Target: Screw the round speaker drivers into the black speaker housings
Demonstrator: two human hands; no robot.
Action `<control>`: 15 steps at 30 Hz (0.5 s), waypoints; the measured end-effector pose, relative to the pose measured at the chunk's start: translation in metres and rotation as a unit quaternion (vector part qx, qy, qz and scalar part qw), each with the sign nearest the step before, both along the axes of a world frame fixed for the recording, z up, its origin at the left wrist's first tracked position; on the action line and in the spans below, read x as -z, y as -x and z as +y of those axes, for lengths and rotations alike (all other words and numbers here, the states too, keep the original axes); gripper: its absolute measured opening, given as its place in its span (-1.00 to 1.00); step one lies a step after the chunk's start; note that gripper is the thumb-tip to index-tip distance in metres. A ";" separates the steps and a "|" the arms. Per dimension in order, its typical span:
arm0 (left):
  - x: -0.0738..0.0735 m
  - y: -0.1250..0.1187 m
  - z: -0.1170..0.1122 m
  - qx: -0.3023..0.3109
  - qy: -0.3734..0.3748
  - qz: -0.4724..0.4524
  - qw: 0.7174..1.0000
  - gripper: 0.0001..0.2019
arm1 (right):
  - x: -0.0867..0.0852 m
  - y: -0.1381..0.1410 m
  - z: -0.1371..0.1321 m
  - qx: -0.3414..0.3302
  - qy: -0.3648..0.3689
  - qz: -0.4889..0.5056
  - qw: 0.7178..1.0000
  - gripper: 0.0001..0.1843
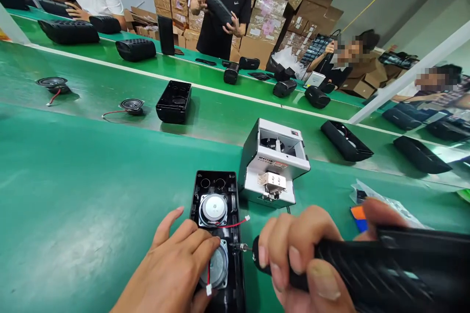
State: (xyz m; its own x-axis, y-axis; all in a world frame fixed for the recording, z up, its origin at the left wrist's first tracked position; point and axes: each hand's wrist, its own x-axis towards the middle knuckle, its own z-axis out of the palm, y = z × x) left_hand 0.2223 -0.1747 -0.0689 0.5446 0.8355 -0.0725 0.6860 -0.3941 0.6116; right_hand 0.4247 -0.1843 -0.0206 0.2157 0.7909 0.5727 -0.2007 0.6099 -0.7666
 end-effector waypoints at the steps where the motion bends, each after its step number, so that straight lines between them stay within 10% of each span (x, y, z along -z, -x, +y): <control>1: 0.001 0.000 0.000 -0.001 0.000 -0.002 1.000 -0.54 | 0.004 0.005 0.003 0.000 0.001 -0.003 1.000 -0.46; 15: 0.007 -0.002 -0.001 -0.023 0.001 -0.020 1.000 -0.47 | 0.031 0.017 0.016 0.023 0.011 -0.033 0.999 -0.48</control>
